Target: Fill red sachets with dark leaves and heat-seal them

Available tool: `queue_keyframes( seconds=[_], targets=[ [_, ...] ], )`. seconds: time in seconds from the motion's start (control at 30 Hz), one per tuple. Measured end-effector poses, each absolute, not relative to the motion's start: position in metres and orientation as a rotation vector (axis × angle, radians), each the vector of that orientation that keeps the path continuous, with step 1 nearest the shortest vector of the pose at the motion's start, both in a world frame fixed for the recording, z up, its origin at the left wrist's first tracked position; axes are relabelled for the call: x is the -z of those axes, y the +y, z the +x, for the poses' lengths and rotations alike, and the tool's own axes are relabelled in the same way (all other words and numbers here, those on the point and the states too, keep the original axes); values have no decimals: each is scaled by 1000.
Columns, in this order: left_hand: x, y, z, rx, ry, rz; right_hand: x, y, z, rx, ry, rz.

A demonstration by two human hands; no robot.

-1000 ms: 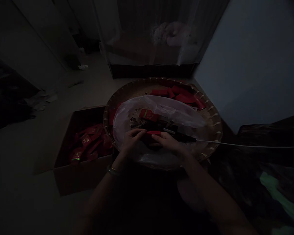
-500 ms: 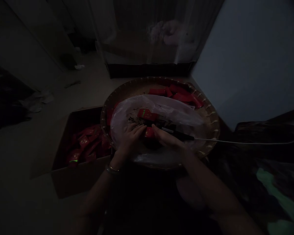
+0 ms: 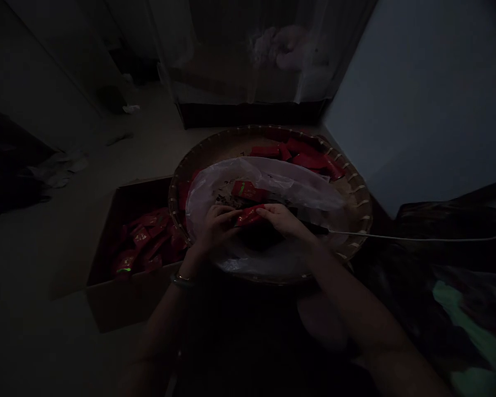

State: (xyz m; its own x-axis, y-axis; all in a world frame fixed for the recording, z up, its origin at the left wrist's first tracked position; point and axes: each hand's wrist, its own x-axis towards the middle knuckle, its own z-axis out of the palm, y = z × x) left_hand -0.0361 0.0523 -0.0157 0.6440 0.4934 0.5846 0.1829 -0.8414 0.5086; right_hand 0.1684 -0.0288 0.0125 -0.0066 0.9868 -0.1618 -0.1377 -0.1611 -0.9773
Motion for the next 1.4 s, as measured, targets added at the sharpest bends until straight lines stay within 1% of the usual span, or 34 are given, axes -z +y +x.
queue_keyframes(
  seconds=[0.17,0.4,0.53,0.63,0.7,0.77,0.9,1.0,1.17,1.4],
  targets=[
    [7,50,-40,-954,585,2324,-8,-26,167,-1250,-1022,-1267],
    [9,44,-24,-852,771,2678,-16,-30,159,-933,-1404,-1502],
    [15,45,-20,-834,728,2700,-30,-38,149,-865,-1586,-1532],
    [17,47,-23,-899,736,2611,-37,-45,154,-832,-1494,-1447],
    [15,48,-27,-950,765,2544,-36,-52,163,-774,-1416,-1478],
    [12,49,-30,-1010,796,2484,-31,-63,173,-741,-1513,-1670],
    [8,49,-34,-1134,837,2404,-17,-83,181,-698,-2020,-2166],
    [9,50,-34,-1184,864,2374,-9,-85,174,-636,-2133,-2304],
    [9,49,-36,-1206,900,2341,-1,-68,155,-592,-2158,-2271],
    [13,50,-37,-1235,896,2314,1,-34,150,-635,-2042,-1900]
  ],
)
